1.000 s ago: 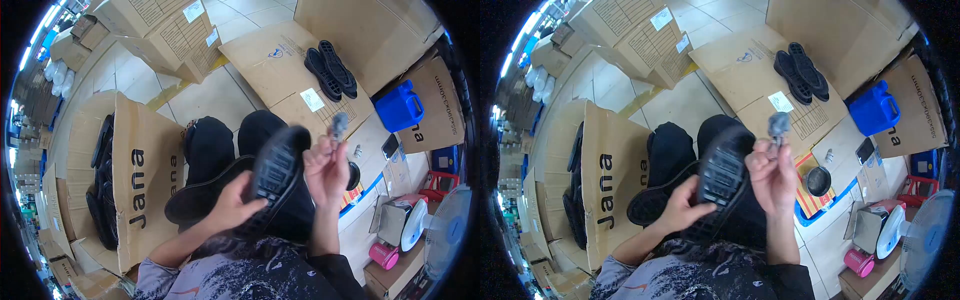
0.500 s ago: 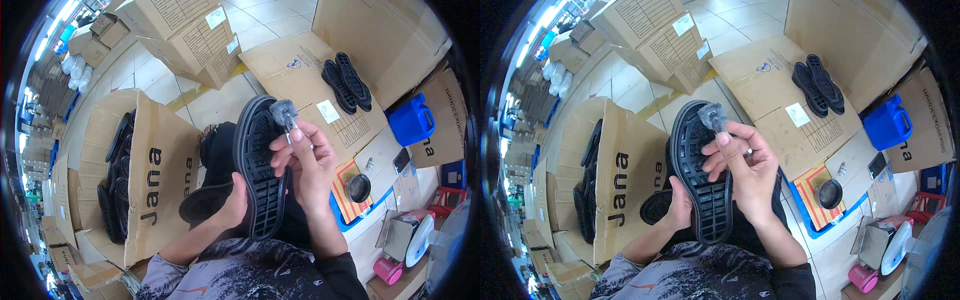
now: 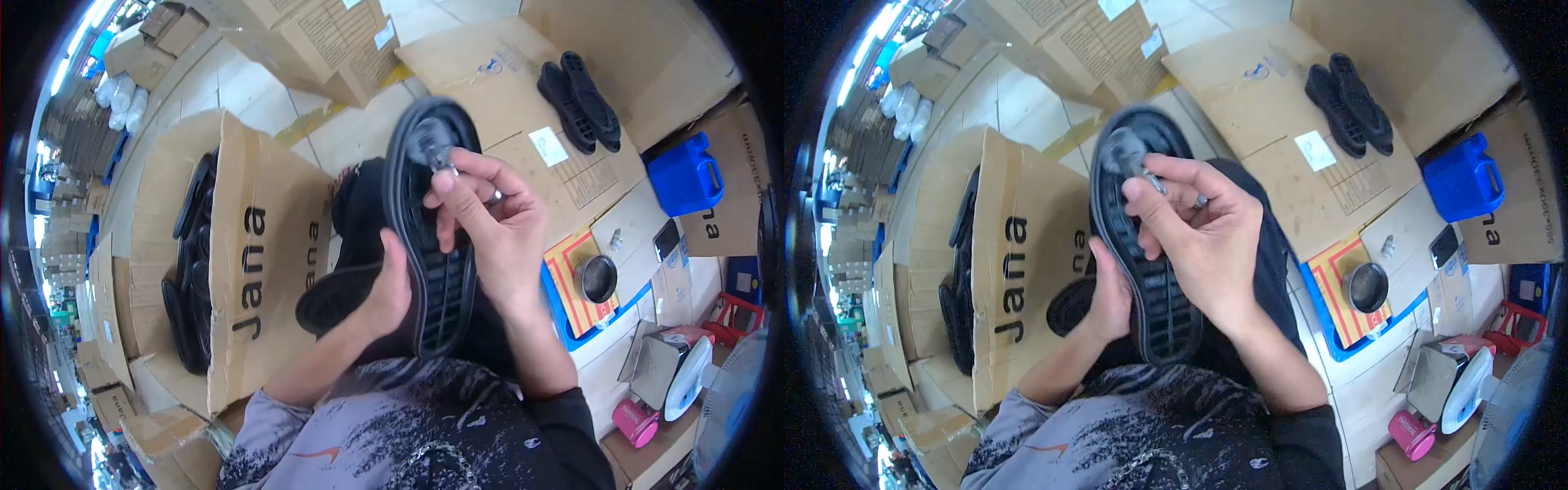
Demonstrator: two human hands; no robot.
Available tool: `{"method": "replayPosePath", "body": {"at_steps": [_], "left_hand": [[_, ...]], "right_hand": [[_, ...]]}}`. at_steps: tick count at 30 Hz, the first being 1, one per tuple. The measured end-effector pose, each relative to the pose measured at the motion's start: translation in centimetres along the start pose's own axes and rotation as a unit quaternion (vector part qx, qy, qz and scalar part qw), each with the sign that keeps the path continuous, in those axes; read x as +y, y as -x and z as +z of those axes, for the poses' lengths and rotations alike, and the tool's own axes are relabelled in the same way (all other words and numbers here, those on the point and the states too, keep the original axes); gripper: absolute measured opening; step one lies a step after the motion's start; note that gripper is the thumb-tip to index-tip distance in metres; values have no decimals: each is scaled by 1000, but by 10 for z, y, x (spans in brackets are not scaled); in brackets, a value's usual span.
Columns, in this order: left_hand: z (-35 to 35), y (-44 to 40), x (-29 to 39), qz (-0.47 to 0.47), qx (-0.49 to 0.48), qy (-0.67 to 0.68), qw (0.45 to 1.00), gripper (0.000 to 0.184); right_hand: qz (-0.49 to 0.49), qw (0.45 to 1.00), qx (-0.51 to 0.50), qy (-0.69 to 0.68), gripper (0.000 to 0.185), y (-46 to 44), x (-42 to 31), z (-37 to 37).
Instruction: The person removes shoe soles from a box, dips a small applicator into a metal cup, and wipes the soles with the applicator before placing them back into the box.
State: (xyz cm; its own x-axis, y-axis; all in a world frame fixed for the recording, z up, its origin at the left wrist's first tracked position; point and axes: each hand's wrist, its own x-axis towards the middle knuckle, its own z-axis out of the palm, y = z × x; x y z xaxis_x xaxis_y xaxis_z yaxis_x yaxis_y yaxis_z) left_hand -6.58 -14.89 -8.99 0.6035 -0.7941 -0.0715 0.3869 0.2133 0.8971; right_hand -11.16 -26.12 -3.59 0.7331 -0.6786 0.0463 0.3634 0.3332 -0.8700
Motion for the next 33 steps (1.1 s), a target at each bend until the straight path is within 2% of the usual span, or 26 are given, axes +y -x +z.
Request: {"method": "replayPosePath", "body": {"at_steps": [1, 2, 4, 5, 6, 10, 12, 14, 15, 16, 17, 18, 20, 21, 23, 24, 26, 27, 29, 33], "left_hand": [[-8, -2, 7, -24, -44, 39, 998, 72], [-30, -7, 2, -27, -147, 152, 977, 79], [-34, -16, 23, -48, -206, 212, 954, 87], [-21, -13, 38, -82, -93, 85, 989, 92], [-24, -18, 39, -50, -26, 46, 997, 96], [-35, -29, 53, -25, -50, 112, 992, 99], [-35, -32, 59, -7, -34, 140, 990, 94], [-40, -31, 58, -8, -37, 127, 991, 94], [-39, -30, 59, -42, -40, 135, 989, 93], [-36, -28, 60, -77, -44, 144, 986, 93], [-29, -26, 58, -91, -7, 108, 990, 92], [-27, -23, 55, -91, -18, 108, 990, 92], [-26, -17, 51, -148, -79, 131, 977, 96], [-22, -15, 51, -146, -86, 112, 979, 97], [-18, -10, 51, -148, -88, 110, 979, 97], [-17, -8, 51, -152, -85, 110, 979, 97], [-17, -6, 53, -159, -71, 115, 978, 98], [-21, -6, 53, -146, -80, 97, 981, 98], [-26, -7, 54, -117, -95, 58, 987, 98], [-32, -13, 59, -99, -86, 20, 991, 95]], "right_hand": [[36, 998, -28, 31, 20, 5, -3, -2], [84, 992, -66, 72, 21, 11, -9, -3], [110, 981, -107, 118, 22, 24, -7, -6], [99, 974, -126, 159, 23, 30, -5, -10], [121, 972, -115, 167, 21, 38, -5, -12], [78, 934, -217, 274, 24, 69, 1, -20], [59, 930, -218, 291, 23, 68, -10, -23], [-36, 870, -231, 435, 22, 59, -24, -33], [-67, 872, -202, 440, 22, 50, -35, -29], [-164, 852, -175, 466, 26, 38, -39, -29], [-249, 825, -154, 483, 27, 24, -45, -24], [-328, 792, -131, 498, 28, 9, -52, -19], [-467, 694, -139, 530, 31, -22, -53, -18], [-469, 691, -137, 533, 31, -35, -51, -16], [-566, 603, -111, 551, 29, -55, -47, -11], [-569, 603, -113, 549, 29, -60, -48, -8], [-592, 560, -100, 571, 30, -64, -46, -4], [-589, 563, -102, 571, 30, -61, -45, -5], [-510, 544, -138, 652, 39, -51, -46, -12], [-491, 557, -164, 650, 37, -41, -38, -21]]}}
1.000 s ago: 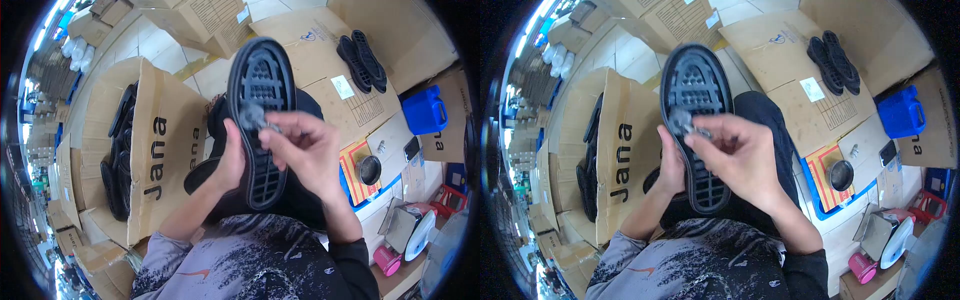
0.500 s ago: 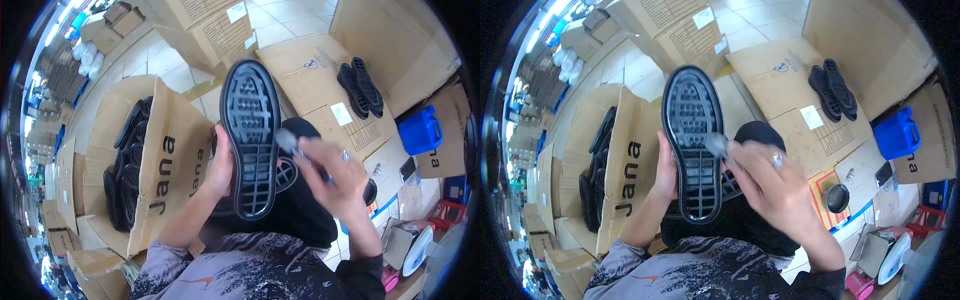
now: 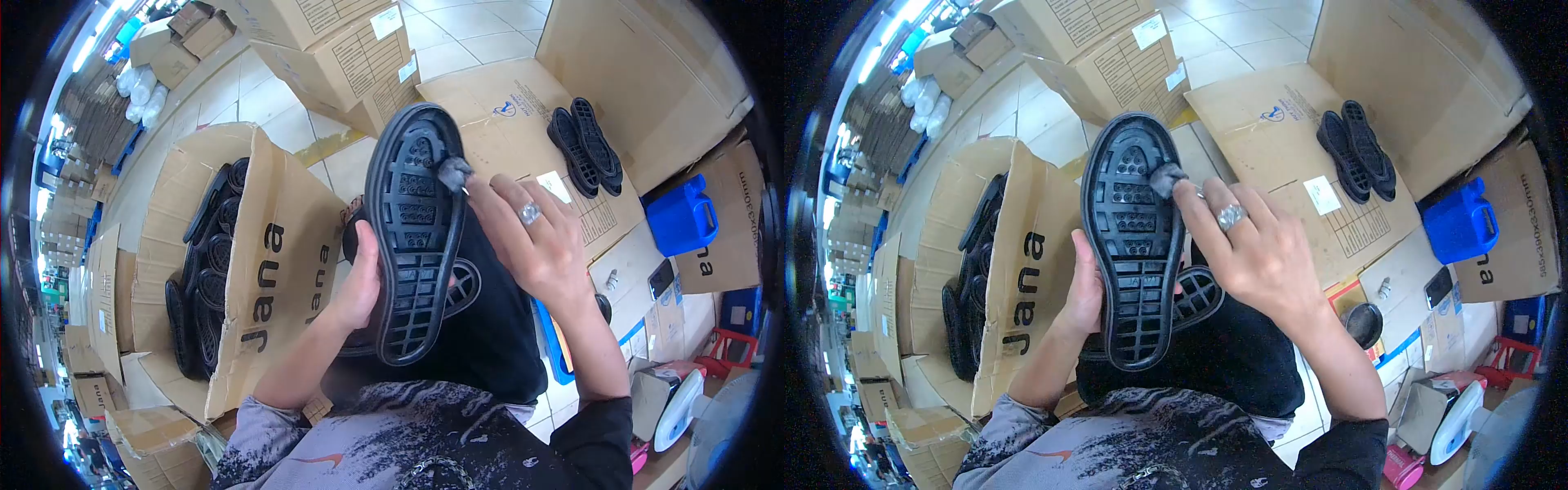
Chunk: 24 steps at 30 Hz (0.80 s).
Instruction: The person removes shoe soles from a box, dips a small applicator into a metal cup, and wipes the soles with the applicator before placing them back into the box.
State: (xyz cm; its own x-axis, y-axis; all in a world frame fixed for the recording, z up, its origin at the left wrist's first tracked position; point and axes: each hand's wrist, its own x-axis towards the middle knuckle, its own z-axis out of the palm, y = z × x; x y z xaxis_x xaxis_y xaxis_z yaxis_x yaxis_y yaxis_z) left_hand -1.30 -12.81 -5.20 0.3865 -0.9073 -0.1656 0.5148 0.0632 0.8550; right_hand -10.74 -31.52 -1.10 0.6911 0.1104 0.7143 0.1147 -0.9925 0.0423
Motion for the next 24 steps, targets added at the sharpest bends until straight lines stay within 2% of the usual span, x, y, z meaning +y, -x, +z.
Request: {"method": "replayPosePath", "body": {"at_steps": [2, 7, 11, 13, 15, 17, 20, 21, 23, 24], "left_hand": [[2, 0, 1, -9, 2, -4, 1000, 95], [6, -2, -5, -15, -40, 2, 999, 93], [2, 3, -2, -36, -26, -15, 999, 94], [-3, 4, -3, -37, -25, -17, 999, 93], [-5, 2, -1, -15, 16, -42, 999, 89], [-9, -2, 2, -12, 6, -13, 1000, 87], [-13, -9, 6, 58, 56, -91, 993, 94], [-15, -9, 8, 52, 62, -90, 993, 94], [-16, -13, 17, 116, 52, -29, 991, 95], [-15, -12, 22, 128, 79, -23, 988, 96]], "right_hand": [[-54, 997, 53, 21, 35, -1, 1, 0], [-95, 987, 114, 67, 35, -24, 13, -7], [-72, 994, 68, 55, 35, -15, 20, -7], [-32, 998, -20, 44, 36, -1, 12, -11], [-32, 998, -29, 47, 34, 15, -8, -10], [-29, 996, -80, -39, 31, 27, -27, -11], [-32, 992, -73, -93, 31, 43, -54, -7], [-17, 990, -86, -114, 31, 47, -63, -9], [-1, 983, -106, -148, 31, 61, -76, -7], [-4, 983, -106, -151, 31, 64, -81, -7]]}}
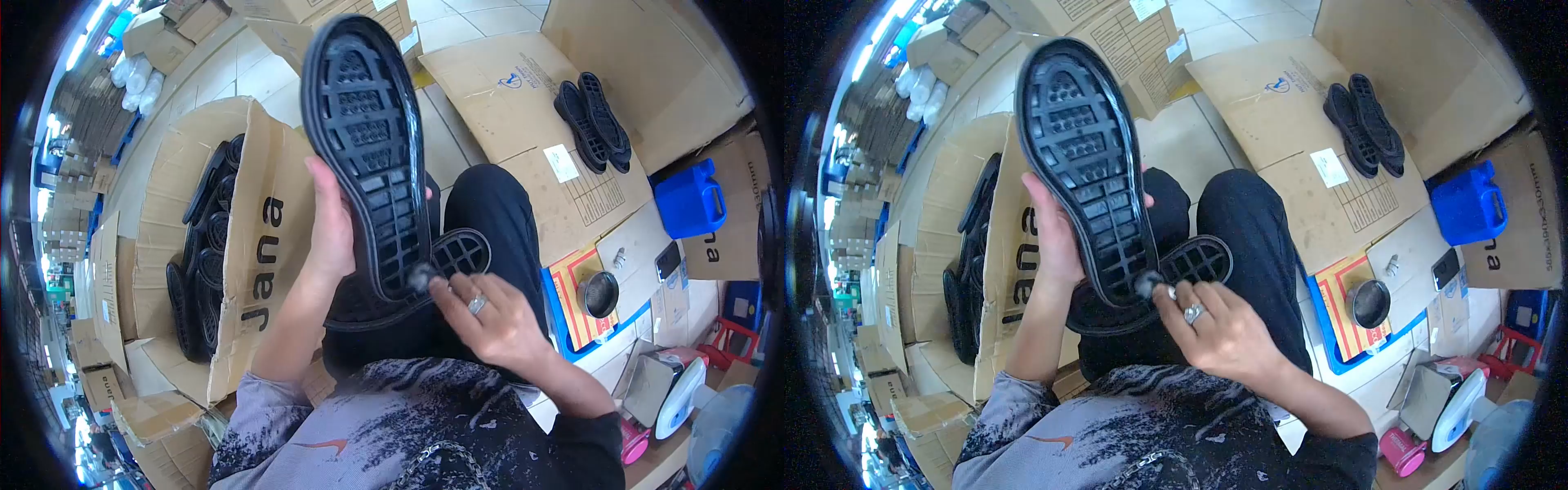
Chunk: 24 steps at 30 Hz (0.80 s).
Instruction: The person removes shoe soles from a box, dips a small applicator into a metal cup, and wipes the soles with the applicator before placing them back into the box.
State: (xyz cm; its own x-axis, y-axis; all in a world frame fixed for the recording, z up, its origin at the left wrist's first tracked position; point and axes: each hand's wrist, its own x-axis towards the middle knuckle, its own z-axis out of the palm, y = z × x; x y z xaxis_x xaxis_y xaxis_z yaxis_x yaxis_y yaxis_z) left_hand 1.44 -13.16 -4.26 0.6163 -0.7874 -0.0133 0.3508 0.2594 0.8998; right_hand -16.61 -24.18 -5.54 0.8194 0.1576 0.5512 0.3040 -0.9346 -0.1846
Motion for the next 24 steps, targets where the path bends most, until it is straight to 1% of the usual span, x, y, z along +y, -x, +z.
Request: {"method": "replayPosePath", "body": {"at_steps": [2, 3, 4, 5, 6, 7, 8, 9, 11, 12, 13, 14, 15, 16, 17, 19, 20, 21, 23, 24], "left_hand": [[-1, -1, 1, 12, -4, 17, 1000, 96], [0, -2, 0, 20, -12, 35, 999, 96], [0, -1, -3, 2, -23, 75, 997, 96], [0, 0, -7, 0, -23, 74, 997, 96], [0, -1, -11, -22, -34, 74, 996, 95], [0, 0, -14, -43, -44, 73, 995, 95], [1, 2, -16, -76, -45, 71, 994, 92], [9, 2, -17, -72, 5, 26, 997, 88], [2, 5, -20, -89, -14, 67, 994, 83], [6, 4, -13, -88, -1, 95, 992, 78], [2, 3, -13, -87, 0, 96, 992, 78], [-3, 2, -13, -86, 0, 124, 989, 77], [-6, 1, -12, -83, -1, 152, 985, 75], [-6, 1, -12, -78, 27, 129, 988, 76], [-3, -1, -12, -76, 31, 130, 988, 76], [0, -3, -9, -59, 35, 112, 991, 79], [-5, -2, -8, -65, -10, 143, 988, 81], [-10, -3, -9, -61, -5, 143, 988, 81], [-19, -7, -10, -31, -1, 154, 988, 89], [-20, -8, -9, -30, 19, 143, 989, 89]], "right_hand": [[35, 992, 4, -120, 27, 2, -8, 3], [34, 992, 5, -121, 27, -2, -8, 1], [63, 970, 1, -235, 25, -10, -6, -3], [93, 934, -3, -346, 23, -16, -2, -7], [115, 914, -33, -388, 20, -23, 7, -9], [165, 887, -92, -422, 18, -34, 16, -17], [160, 893, -68, -416, 18, -42, 29, -15], [155, 898, -45, -410, 18, -50, 39, -14], [117, 942, -18, -314, 17, -65, 47, -19], [45, 971, 14, -234, 17, -71, 46, -22], [44, 971, 13, -235, 17, -72, 45, -18], [-31, 994, 53, -89, 18, -72, 46, -11], [-108, 988, 93, 59, 19, -73, 46, -5], [-136, 984, 73, 85, 23, -71, 46, -2], [-139, 984, 72, 82, 23, -68, 44, 3], [-129, 989, 64, 24, 31, -58, 35, 10], [-118, 992, 42, 1, 31, -52, 27, 8], [-111, 992, 38, -44, 29, -45, 20, 9], [-73, 980, -7, -183, 27, -32, 9, 8], [-20, 970, -33, -241, 21, -30, 5, 5]]}}
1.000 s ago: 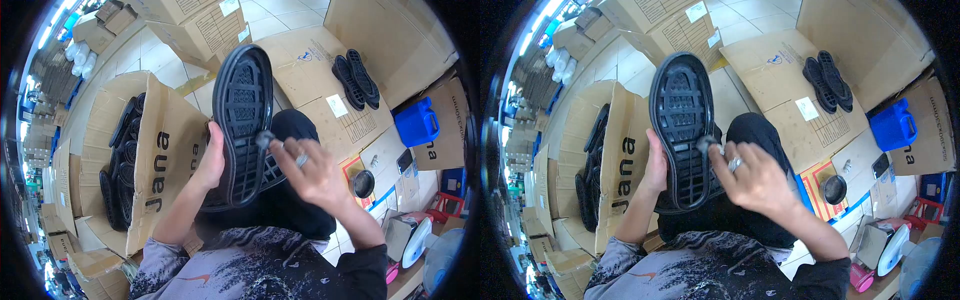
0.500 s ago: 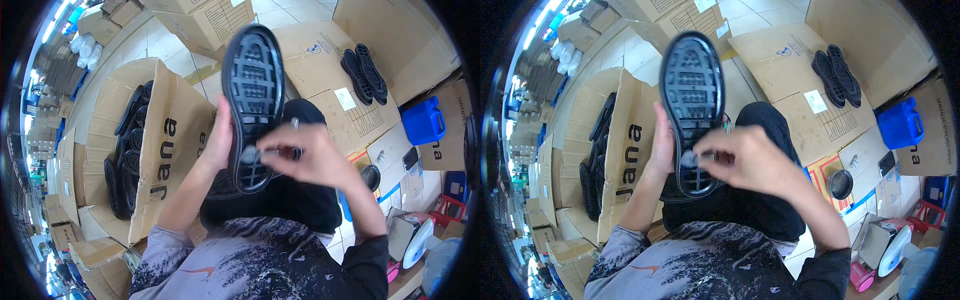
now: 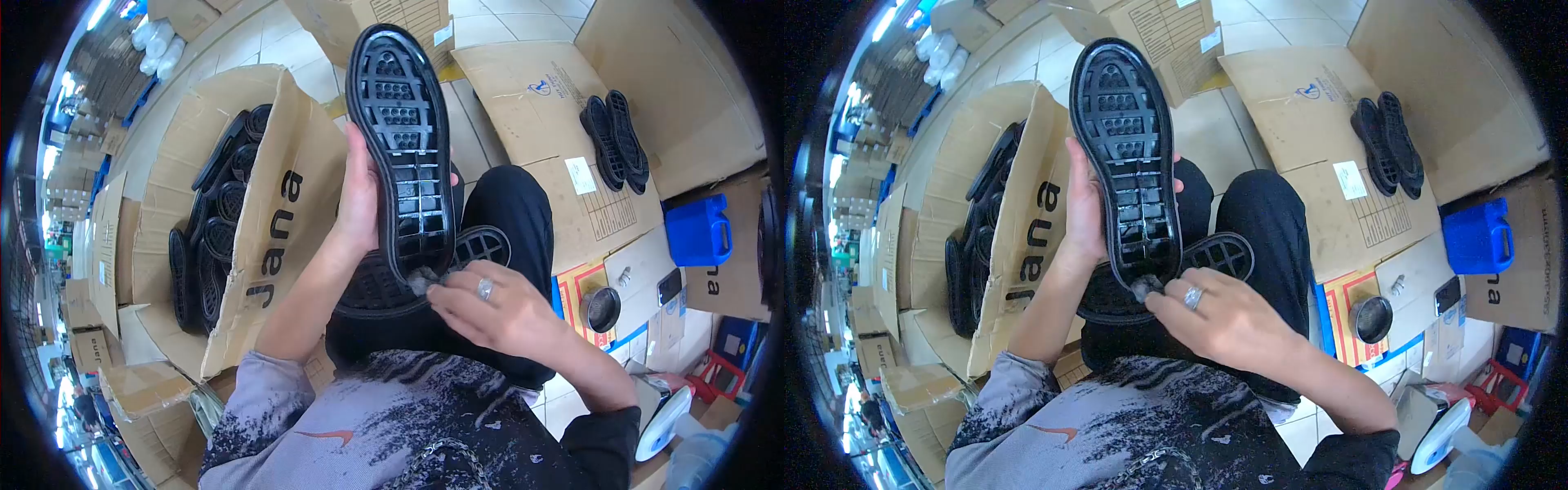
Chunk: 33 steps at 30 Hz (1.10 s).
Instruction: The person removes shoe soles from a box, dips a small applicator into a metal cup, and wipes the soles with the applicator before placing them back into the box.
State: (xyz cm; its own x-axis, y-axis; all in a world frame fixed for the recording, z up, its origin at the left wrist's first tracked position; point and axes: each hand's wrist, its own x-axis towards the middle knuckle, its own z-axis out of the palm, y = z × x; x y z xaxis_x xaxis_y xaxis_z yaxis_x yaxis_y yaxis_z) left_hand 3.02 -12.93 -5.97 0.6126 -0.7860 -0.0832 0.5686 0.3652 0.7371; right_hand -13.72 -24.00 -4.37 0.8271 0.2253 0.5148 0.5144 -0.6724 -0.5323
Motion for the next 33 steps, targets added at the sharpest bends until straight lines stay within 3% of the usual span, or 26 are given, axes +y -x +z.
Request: {"method": "replayPosePath", "body": {"at_steps": [1, 3, 4, 5, 7, 8, 10, 11, 12, 15, 17, 19, 21, 23, 26, 29, 31, 32, 33], "left_hand": [[-2, 0, 0, 1, 3, 3, 1000, 89], [-5, 1, -3, -58, -24, -21, 998, 89], [-2, 3, -3, -66, -47, -30, 996, 79], [4, 4, -4, -71, -51, -26, 996, 79], [14, 5, -4, -56, 24, -95, 994, 75], [12, 6, -3, -50, 15, -104, 993, 74], [4, 5, -2, -36, 15, -88, 995, 75], [0, 4, -2, -24, 5, -75, 997, 75], [-5, 4, -1, -46, -36, -51, 997, 78], [-8, 4, -6, -58, 30, -22, 998, 80], [-19, 3, -10, -47, 22, -80, 995, 78], [-16, 5, -3, -57, 16, -24, 998, 76], [-25, 11, 11, -30, -9, -17, 999, 74], [-38, 34, 54, -51, 57, 25, 997, 71], [-56, 90, 142, -16, 221, -74, 972, 64], [-183, 124, 207, -60, 365, -258, 892, 51], [-248, 147, 233, -44, 430, -208, 877, 49], [-258, 150, 241, -46, 517, -230, 823, 48], [-283, 152, 248, -31, 537, -281, 795, 52]], "right_hand": [[-1, 1000, -4, -2, 21, -3, 4, -5], [90, 985, -33, -145, 19, -13, 22, -22], [139, 976, -81, -149, 17, -20, 29, -31], [113, 983, -66, -127, 16, -27, 38, -35], [94, 994, -52, -33, 14, -41, 42, -44], [91, 993, -59, -36, 14, -41, 40, -44], [-75, 970, -8, 231, 15, -42, 34, -38], [-112, 950, -26, 292, 18, -35, 29, -31], [-108, 953, -60, 279, 19, -31, 20, -27], [-111, 970, -123, 177, 19, -22, -6, -7], [-11, 995, -100, 14, 19, -23, -12, 3], [85, 994, -9, -72, 18, -30, -8, 4], [101, 984, 116, -89, 21, -27, 4, -8], [234, 923, 269, -143, 22, -5, 15, -18], [248, 915, 277, -155, 25, 36, 57, -53], [294, 865, 356, -198, 26, 65, 73, -61], [365, 806, 390, -255, 26, 85, 81, -64], [370, 802, 377, -279, 26, 97, 87, -64], [370, 801, 383, -275, 26, 95, 83, -58]]}}
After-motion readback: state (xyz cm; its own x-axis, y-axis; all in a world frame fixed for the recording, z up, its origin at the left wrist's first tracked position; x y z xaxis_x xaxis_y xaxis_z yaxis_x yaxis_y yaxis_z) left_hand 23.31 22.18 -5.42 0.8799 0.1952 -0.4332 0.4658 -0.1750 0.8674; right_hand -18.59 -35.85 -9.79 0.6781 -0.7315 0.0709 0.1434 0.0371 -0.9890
